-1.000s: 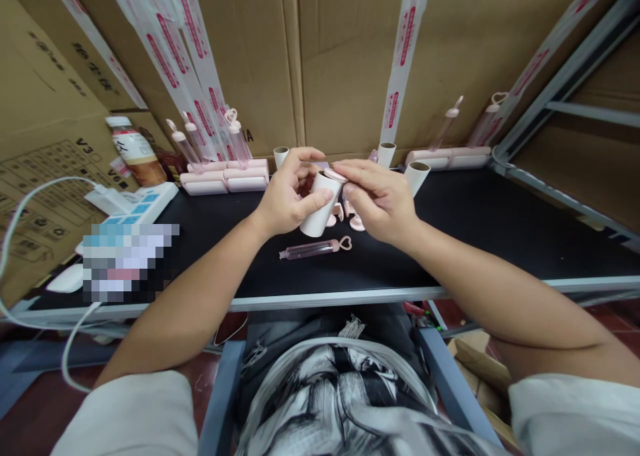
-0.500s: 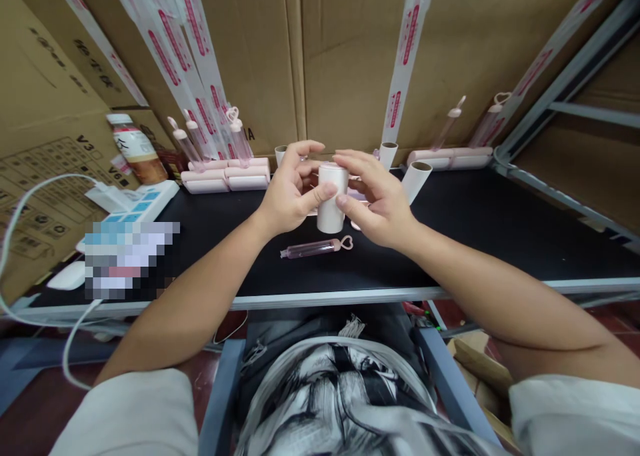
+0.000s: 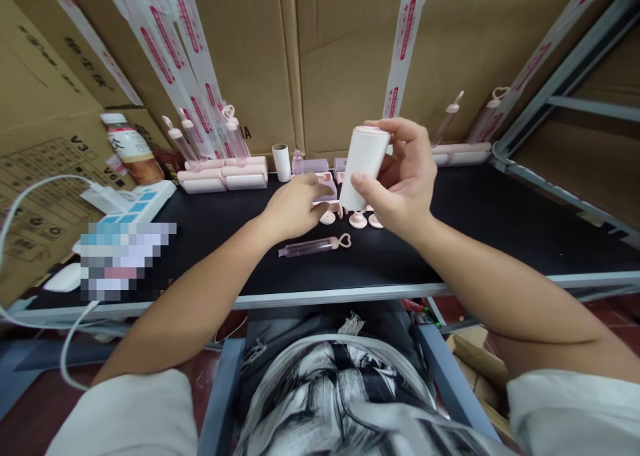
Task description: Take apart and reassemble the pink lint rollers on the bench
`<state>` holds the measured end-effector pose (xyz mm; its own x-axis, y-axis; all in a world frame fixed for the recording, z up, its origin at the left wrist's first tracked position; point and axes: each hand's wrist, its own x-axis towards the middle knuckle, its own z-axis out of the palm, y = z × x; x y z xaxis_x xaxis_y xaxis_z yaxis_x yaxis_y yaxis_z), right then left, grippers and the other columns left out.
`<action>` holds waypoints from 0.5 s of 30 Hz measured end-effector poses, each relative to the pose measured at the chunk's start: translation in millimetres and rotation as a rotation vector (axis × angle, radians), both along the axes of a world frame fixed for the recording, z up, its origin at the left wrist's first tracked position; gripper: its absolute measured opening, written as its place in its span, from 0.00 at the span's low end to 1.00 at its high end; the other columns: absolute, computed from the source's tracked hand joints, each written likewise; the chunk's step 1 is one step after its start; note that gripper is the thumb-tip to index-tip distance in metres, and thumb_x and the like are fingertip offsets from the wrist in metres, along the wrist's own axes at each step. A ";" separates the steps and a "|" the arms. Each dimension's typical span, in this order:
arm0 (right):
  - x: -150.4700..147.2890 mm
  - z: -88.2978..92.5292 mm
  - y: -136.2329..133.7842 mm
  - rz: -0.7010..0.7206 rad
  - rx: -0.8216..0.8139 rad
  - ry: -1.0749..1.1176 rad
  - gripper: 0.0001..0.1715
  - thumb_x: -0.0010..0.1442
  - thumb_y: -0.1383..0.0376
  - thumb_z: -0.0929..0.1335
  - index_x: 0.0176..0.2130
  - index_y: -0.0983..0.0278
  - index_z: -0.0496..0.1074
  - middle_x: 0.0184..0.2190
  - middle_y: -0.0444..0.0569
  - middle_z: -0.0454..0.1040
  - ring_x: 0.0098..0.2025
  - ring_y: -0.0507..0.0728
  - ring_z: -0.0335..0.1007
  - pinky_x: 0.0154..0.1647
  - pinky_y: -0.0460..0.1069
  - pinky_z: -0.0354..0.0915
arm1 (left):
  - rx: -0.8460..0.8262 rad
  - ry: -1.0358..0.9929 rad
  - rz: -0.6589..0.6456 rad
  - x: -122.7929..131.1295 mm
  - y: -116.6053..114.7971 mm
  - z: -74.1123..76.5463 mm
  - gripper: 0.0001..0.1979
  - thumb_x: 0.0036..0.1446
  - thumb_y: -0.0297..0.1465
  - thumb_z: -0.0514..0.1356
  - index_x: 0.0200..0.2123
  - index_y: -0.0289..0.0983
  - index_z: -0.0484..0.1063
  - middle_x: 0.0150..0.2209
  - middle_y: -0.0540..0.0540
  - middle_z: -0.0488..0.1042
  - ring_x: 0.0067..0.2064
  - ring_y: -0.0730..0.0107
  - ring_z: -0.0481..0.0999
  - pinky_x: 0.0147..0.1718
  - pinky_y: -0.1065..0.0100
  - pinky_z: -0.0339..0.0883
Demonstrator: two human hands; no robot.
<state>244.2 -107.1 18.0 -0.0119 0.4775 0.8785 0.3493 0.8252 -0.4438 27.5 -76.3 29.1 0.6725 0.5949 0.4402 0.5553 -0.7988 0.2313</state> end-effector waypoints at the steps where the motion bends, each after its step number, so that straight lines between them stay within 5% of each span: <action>1: -0.7 -0.5 -0.8 0.009 -0.005 0.004 0.42 0.65 0.38 0.74 0.69 0.48 0.63 0.69 0.57 0.69 0.66 0.71 0.74 0.55 0.64 0.81 | 0.020 0.106 -0.008 -0.2 1.8 -2.3 0.13 0.67 0.30 0.61 0.48 0.38 0.85 0.50 0.37 0.80 0.55 0.47 0.79 0.57 0.48 0.73; 7: -6.6 -4.0 -4.9 0.048 0.028 -0.021 0.36 0.68 0.41 0.73 0.67 0.49 0.65 0.66 0.57 0.72 0.65 0.72 0.75 0.55 0.65 0.81 | 0.099 0.386 -0.013 3.2 12.1 -16.5 0.11 0.64 0.31 0.64 0.42 0.38 0.88 0.48 0.34 0.79 0.56 0.40 0.75 0.54 0.46 0.68; 15: -5.3 -3.4 -3.5 0.014 0.013 -0.050 0.38 0.69 0.39 0.71 0.68 0.50 0.64 0.66 0.57 0.72 0.64 0.71 0.76 0.54 0.65 0.82 | -0.018 0.352 -0.057 -6.3 8.8 -2.4 0.08 0.60 0.35 0.67 0.33 0.40 0.86 0.43 0.41 0.83 0.48 0.50 0.79 0.50 0.53 0.68</action>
<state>238.8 -110.5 14.5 -0.0627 0.4653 0.8829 0.3592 0.8359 -0.4150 21.3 -67.6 26.8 0.8131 0.5580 0.1656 0.5585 -0.8281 0.0485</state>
